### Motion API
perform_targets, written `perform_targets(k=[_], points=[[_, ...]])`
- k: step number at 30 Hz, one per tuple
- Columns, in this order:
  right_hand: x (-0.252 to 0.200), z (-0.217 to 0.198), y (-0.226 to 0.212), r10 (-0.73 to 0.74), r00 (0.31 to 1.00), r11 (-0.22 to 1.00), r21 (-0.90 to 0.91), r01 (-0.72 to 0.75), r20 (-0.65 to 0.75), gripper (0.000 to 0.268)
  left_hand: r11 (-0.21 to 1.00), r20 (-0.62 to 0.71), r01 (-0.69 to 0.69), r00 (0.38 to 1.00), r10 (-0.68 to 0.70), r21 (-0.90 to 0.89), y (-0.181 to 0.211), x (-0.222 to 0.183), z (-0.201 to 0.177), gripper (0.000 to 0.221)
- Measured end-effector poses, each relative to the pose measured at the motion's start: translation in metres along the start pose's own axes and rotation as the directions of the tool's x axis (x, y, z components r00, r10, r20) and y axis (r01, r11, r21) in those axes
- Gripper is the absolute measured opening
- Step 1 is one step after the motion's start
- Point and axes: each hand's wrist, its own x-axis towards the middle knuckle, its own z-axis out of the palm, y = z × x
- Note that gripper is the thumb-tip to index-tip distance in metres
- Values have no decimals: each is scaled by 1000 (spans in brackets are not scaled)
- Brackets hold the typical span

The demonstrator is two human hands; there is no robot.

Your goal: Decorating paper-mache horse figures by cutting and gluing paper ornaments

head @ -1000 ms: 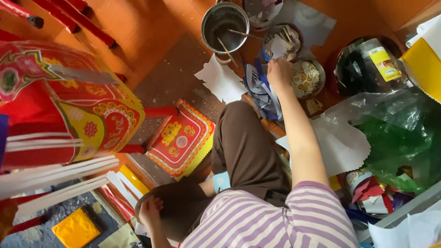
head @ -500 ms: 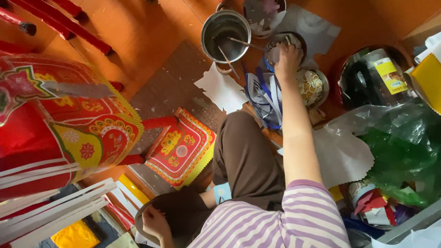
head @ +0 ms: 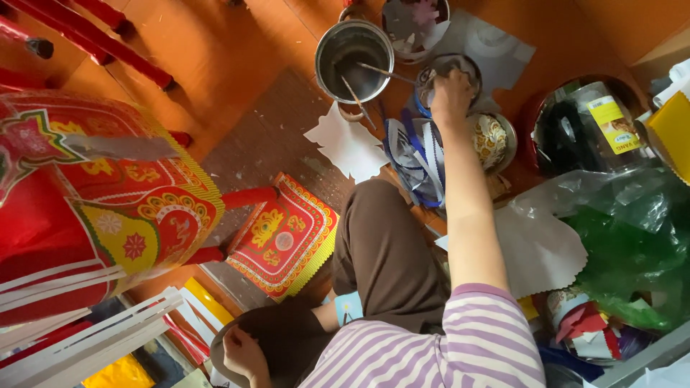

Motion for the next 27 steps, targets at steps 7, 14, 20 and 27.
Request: perform_targets(k=[7,14,20,27], points=[[18,33,-1,-121,952,977,135,164,-283,14,977,-49,-164,984,172,140,-15,7,10,16],[36,47,-21,125,986,991,-25,-128,-113,12,983,-68,-75,994,87,165,2,2,7,17],[40,70,-14,184,979,982,50,-180,-88,10,985,-123,-91,986,109,143,-4,5,18,11],[-2,42,2,610,755,602,760,-245,-240,15,966,-39,-191,979,200,176,-16,10,15,14]])
